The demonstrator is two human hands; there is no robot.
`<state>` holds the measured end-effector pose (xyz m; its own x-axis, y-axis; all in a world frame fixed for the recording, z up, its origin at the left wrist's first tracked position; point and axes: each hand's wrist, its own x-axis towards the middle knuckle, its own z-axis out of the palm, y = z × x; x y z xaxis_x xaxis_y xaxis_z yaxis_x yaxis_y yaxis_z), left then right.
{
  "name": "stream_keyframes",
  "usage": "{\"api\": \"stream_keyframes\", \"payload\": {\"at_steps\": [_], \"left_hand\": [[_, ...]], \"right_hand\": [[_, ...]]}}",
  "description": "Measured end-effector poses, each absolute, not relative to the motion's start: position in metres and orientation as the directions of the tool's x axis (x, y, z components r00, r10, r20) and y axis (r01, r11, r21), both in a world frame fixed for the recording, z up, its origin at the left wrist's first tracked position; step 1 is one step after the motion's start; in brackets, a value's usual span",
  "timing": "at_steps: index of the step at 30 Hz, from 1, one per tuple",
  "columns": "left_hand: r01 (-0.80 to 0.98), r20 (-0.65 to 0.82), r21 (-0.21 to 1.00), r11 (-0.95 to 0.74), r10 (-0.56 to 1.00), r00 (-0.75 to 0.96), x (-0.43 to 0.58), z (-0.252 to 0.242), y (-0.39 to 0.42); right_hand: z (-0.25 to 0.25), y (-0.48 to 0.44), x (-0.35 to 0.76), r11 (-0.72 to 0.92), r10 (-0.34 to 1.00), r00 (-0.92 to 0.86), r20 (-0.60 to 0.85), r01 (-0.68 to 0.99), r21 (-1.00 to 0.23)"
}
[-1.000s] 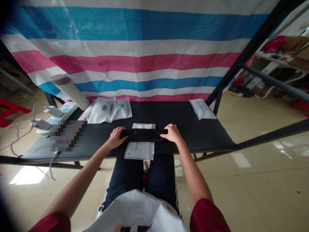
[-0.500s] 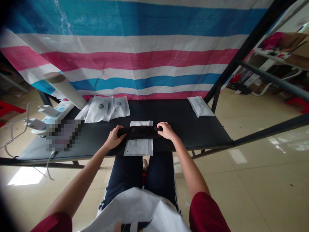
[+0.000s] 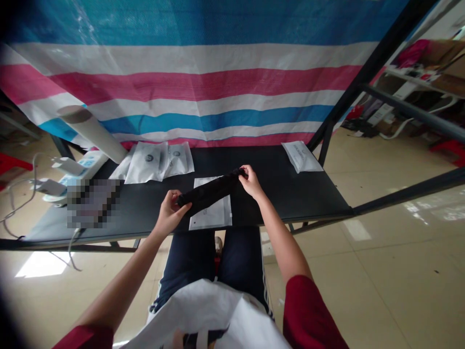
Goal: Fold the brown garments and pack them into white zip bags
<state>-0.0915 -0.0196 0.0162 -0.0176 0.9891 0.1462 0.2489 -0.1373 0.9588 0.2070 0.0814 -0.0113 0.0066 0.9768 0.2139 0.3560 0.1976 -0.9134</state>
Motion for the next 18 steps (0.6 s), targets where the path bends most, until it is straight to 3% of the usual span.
{"api": "stream_keyframes", "payload": {"at_steps": [4,9,18], "left_hand": [[0.307,0.111,0.942,-0.137,0.989,0.101,-0.069,0.02,-0.058],[0.541,0.113,0.815,-0.209,0.972,0.205,-0.044,0.021,-0.093],[0.812,0.009,0.569,-0.132,0.988,0.154,-0.04,0.009,-0.102]], "right_hand": [[-0.002,0.107,0.184,0.25,0.965,0.003,0.261,0.275,-0.928],[0.003,0.127,0.143,0.314,0.948,-0.162,0.274,0.333,-0.889],[-0.017,0.127,0.111,0.35,0.922,-0.322,0.215,0.457,-0.818]]}}
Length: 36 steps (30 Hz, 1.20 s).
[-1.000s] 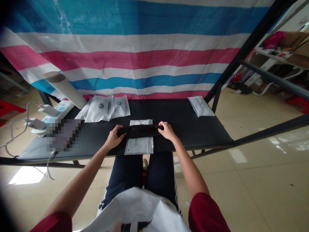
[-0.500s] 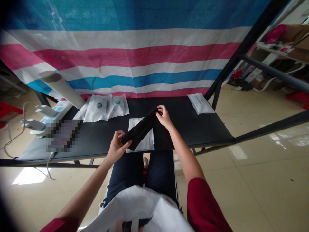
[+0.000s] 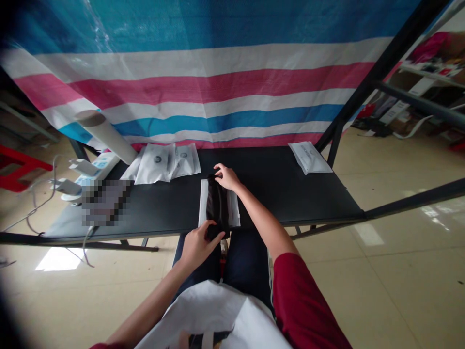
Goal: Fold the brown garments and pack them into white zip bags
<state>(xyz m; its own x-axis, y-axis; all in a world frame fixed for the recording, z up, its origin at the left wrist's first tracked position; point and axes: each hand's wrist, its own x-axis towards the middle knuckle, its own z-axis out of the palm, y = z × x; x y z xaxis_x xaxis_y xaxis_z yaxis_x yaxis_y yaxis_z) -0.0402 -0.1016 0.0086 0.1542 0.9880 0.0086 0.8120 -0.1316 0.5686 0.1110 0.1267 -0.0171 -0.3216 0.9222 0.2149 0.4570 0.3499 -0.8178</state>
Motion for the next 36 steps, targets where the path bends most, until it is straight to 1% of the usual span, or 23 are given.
{"api": "stream_keyframes", "payload": {"at_steps": [2,4,7,10,13,15,19,23,26,28,31,34,36], "left_hand": [[0.86,-0.005,0.494,-0.127,0.989,0.149,-0.043,0.005,-0.106],[0.881,0.002,0.448,-0.151,0.986,0.168,-0.045,0.001,-0.11],[0.889,0.095,0.388,-0.244,0.97,0.225,-0.048,-0.003,-0.115],[0.899,0.196,0.293,-0.325,0.941,0.276,-0.05,-0.005,-0.114],[0.91,0.21,0.218,-0.352,0.928,0.308,-0.051,-0.004,-0.108],[0.902,0.201,0.215,-0.375,0.921,0.335,-0.052,-0.001,-0.104],[0.856,0.178,0.274,-0.439,0.897,0.404,-0.056,0.004,-0.098],[0.787,0.163,0.342,-0.513,0.857,0.488,-0.062,0.001,-0.093],[0.753,0.175,0.375,-0.541,0.839,0.515,-0.066,-0.006,-0.09],[0.742,0.183,0.391,-0.544,0.836,0.517,-0.068,-0.011,-0.088],[0.729,0.18,0.411,-0.547,0.833,0.523,-0.071,-0.016,-0.086],[0.718,0.176,0.428,-0.549,0.83,0.53,-0.072,-0.017,-0.085],[0.715,0.17,0.439,-0.544,0.832,0.528,-0.072,-0.016,-0.084]], "right_hand": [[-0.022,0.125,0.114,0.37,0.917,-0.335,0.219,0.503,-0.781],[-0.023,0.123,0.117,0.4,0.911,-0.328,0.249,0.555,-0.73],[-0.021,0.121,0.122,0.45,0.893,-0.337,0.299,0.646,-0.616],[-0.018,0.118,0.123,0.467,0.884,-0.35,0.312,0.714,-0.522],[-0.021,0.115,0.125,0.454,0.888,-0.327,0.323,0.738,-0.499],[-0.024,0.112,0.129,0.436,0.895,-0.28,0.348,0.719,-0.542],[-0.03,0.108,0.157,0.355,0.921,-0.137,0.366,0.686,-0.635],[-0.026,0.092,0.199,0.277,0.933,-0.044,0.356,0.719,-0.637],[-0.016,0.06,0.215,0.271,0.926,-0.021,0.378,0.733,-0.624],[-0.007,0.028,0.212,0.327,0.914,-0.084,0.398,0.733,-0.597],[0.004,-0.023,0.194,0.484,0.869,-0.314,0.384,0.705,-0.519],[0.009,-0.059,0.173,0.606,0.794,-0.53,0.299,0.646,-0.464],[0.008,-0.069,0.164,0.646,0.753,-0.609,0.249,0.613,-0.456]]}}
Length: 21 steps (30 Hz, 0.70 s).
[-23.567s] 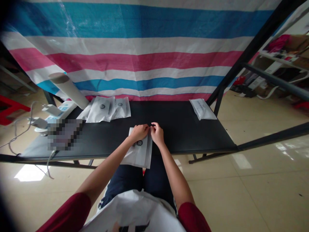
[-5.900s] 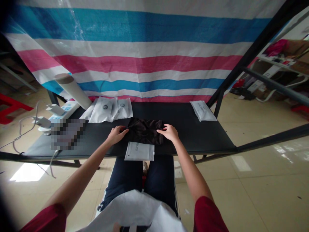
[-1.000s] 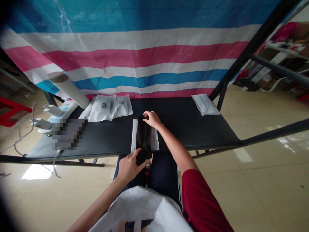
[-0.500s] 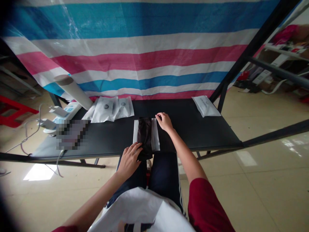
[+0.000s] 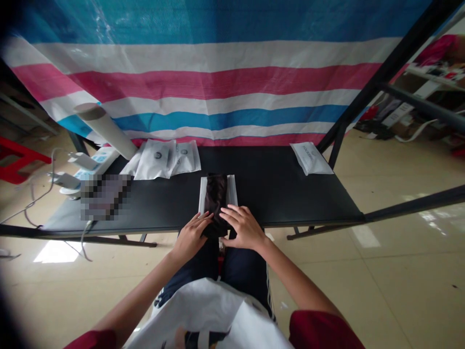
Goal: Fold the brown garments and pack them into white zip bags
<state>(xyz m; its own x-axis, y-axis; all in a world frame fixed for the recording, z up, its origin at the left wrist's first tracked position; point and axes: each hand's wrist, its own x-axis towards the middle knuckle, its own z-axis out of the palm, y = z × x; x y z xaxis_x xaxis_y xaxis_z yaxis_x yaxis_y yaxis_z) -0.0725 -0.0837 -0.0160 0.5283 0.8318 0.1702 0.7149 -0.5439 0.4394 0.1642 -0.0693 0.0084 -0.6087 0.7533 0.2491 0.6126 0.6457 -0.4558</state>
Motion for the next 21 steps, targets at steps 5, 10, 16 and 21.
{"api": "stream_keyframes", "payload": {"at_steps": [5,10,16,21], "left_hand": [[0.72,0.148,0.484,-0.497,0.857,0.493,-0.073,-0.01,-0.08],[0.661,0.11,0.655,-0.365,0.912,0.394,-0.076,0.003,-0.071],[0.605,0.073,0.762,-0.23,0.959,0.273,-0.072,0.006,-0.058],[0.539,0.088,0.824,-0.178,0.978,0.189,-0.062,-0.002,-0.045]], "right_hand": [[-0.002,-0.066,0.159,0.656,0.743,-0.618,0.256,0.597,-0.462],[-0.006,-0.059,0.154,0.61,0.787,-0.54,0.298,0.609,-0.507],[-0.01,-0.048,0.141,0.448,0.894,-0.34,0.292,0.693,-0.565],[-0.01,-0.036,0.132,0.299,0.954,-0.215,0.208,0.675,-0.674]]}}
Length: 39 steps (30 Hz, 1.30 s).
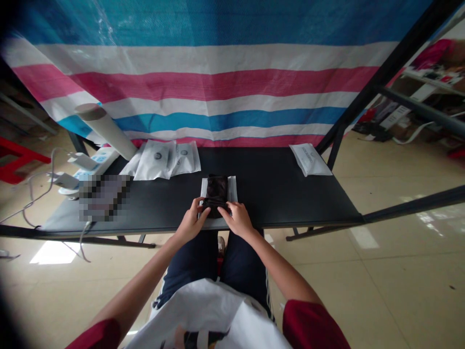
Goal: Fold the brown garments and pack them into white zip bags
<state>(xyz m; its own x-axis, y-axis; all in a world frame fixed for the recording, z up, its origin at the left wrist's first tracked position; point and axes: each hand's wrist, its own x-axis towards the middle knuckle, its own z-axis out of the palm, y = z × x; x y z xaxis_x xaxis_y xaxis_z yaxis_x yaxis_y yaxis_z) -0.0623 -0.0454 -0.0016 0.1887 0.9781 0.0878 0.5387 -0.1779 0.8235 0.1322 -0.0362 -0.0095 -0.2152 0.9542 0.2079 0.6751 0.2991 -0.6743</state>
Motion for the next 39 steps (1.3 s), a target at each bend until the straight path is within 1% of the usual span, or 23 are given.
{"api": "stream_keyframes", "payload": {"at_steps": [3,4,5,7,9,10,12,14,16,22,27,29,32,35,37,39], "left_hand": [[0.575,0.075,0.807,-0.133,0.989,0.124,-0.057,-0.004,-0.035],[0.595,0.064,0.795,-0.117,0.992,0.11,-0.056,-0.005,-0.032],[0.614,0.051,0.782,-0.104,0.993,0.102,-0.055,-0.005,-0.027],[0.638,0.018,0.766,-0.08,0.994,0.103,-0.054,-0.006,-0.019],[0.642,-0.021,0.764,-0.058,0.993,0.114,-0.055,-0.007,-0.012],[0.64,-0.037,0.767,-0.048,0.992,0.119,-0.055,-0.008,-0.009],[0.639,-0.053,0.768,-0.036,0.992,0.119,-0.056,-0.009,-0.006],[0.647,-0.057,0.762,-0.027,0.992,0.109,-0.057,-0.01,-0.004],[0.664,-0.067,0.748,-0.013,0.993,0.095,-0.057,-0.01,-0.004],[0.685,-0.081,0.728,-0.005,0.992,0.094,-0.056,-0.009,0.0],[0.636,-0.035,0.769,-0.066,0.989,0.145,-0.058,-0.007,-0.001],[0.626,0.016,0.771,-0.118,0.986,0.166,-0.06,-0.004,-0.003],[0.629,0.138,0.736,-0.249,0.966,0.22,-0.067,0.002,-0.004],[0.609,0.236,0.687,-0.397,0.914,0.33,-0.075,0.009,-0.001],[0.58,0.246,0.665,-0.47,0.872,0.424,-0.079,0.011,0.004],[0.574,0.213,0.664,-0.479,0.857,0.469,-0.082,0.011,0.01]], "right_hand": [[-0.008,-0.029,0.128,0.174,0.984,-0.137,0.112,0.642,-0.747],[-0.008,-0.027,0.127,0.149,0.989,-0.1,0.111,0.648,-0.747],[-0.007,-0.026,0.126,0.148,0.988,-0.064,0.143,0.665,-0.732],[-0.006,-0.024,0.124,0.233,0.956,-0.047,0.29,0.722,-0.651],[-0.005,-0.025,0.122,0.382,0.883,-0.138,0.449,0.768,-0.515],[-0.005,-0.027,0.121,0.454,0.842,-0.211,0.496,0.773,-0.443],[-0.005,-0.031,0.12,0.56,0.78,-0.345,0.522,0.757,-0.337],[-0.006,-0.036,0.119,0.615,0.748,-0.426,0.509,0.732,-0.292],[-0.008,-0.039,0.117,0.638,0.736,-0.465,0.492,0.718,-0.276],[-0.011,-0.039,0.113,0.609,0.766,-0.46,0.448,0.743,-0.278],[-0.004,-0.028,0.113,0.649,0.74,-0.531,0.412,0.725,-0.231],[0.001,-0.021,0.114,0.647,0.747,-0.542,0.385,0.725,-0.235],[0.01,-0.007,0.117,0.624,0.776,-0.538,0.329,0.732,-0.274],[0.018,0.006,0.119,0.602,0.798,-0.542,0.264,0.74,-0.299],[0.022,0.014,0.121,0.588,0.808,-0.542,0.229,0.747,-0.31],[0.026,0.02,0.122,0.578,0.815,-0.542,0.205,0.741,-0.342]]}}
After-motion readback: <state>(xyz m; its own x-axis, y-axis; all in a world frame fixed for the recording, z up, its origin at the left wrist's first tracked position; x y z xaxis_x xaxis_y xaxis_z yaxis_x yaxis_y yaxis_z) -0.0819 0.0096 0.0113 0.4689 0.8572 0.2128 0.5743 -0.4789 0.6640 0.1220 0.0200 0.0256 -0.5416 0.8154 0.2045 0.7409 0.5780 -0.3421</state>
